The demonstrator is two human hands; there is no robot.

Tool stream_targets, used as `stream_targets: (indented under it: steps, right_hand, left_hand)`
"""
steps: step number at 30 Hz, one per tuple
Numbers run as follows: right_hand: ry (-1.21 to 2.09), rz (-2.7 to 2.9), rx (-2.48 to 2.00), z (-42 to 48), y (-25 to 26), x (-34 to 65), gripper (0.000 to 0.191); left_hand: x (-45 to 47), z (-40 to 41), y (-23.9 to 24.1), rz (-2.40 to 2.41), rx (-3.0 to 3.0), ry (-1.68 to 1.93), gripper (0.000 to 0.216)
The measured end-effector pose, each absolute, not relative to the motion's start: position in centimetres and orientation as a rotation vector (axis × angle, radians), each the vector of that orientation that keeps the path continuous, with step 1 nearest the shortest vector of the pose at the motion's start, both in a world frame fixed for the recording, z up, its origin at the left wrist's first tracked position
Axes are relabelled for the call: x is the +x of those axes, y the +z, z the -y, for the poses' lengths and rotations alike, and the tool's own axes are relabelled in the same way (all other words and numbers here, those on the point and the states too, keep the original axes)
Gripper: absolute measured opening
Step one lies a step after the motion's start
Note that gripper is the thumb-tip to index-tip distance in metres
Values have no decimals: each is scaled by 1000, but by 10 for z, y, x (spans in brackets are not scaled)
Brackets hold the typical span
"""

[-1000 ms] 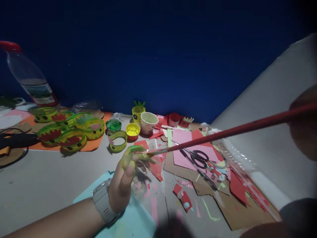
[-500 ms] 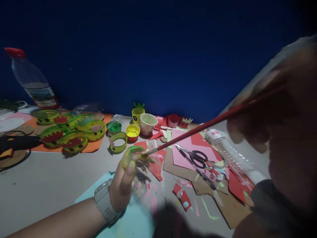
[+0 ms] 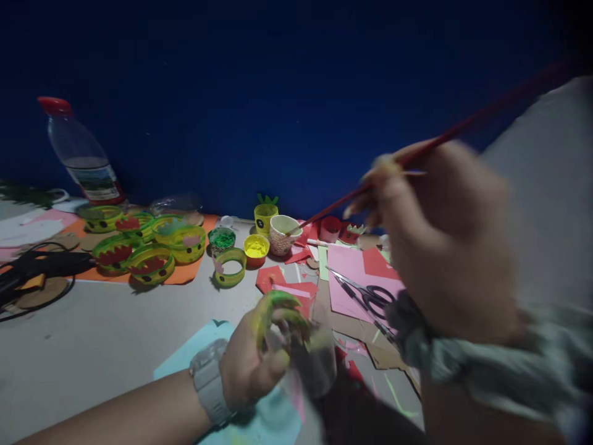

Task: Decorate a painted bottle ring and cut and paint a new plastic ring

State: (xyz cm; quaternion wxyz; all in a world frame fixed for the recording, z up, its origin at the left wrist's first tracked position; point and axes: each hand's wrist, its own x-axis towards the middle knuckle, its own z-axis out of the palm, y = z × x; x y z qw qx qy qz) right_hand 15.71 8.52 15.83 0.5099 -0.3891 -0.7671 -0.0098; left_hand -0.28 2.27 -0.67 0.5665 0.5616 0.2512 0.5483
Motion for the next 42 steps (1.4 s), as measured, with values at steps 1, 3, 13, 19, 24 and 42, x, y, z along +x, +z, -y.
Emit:
stream_targets:
  steps: [1,3,13,19,24,42]
  right_hand:
    - [16,1838,-965,-94,150,152,13]
    - [194,1872,-950,-113,129,141,15]
    - [295,1983,-1116,-132,82,114,19]
    - [288,1888,-1050,-132,89,120,20]
    - [276,1929,-1086,-135,85,118,19]
    - [265,1837,-1106,-143,77,119,23]
  left_hand:
    - [-3,-22,-6,-539,1364,1248,58]
    - [-3,-23,-5,-462,1439,1192,62]
    - [-2,-27,-4,-473,1507,1224,59]
    - [-3,-27,-2,-537,1496,1211,56]
    - [-3,-25,-1,-610,1519,1193,52]
    - [-4,-27,-2,-508,1538,1205,52]
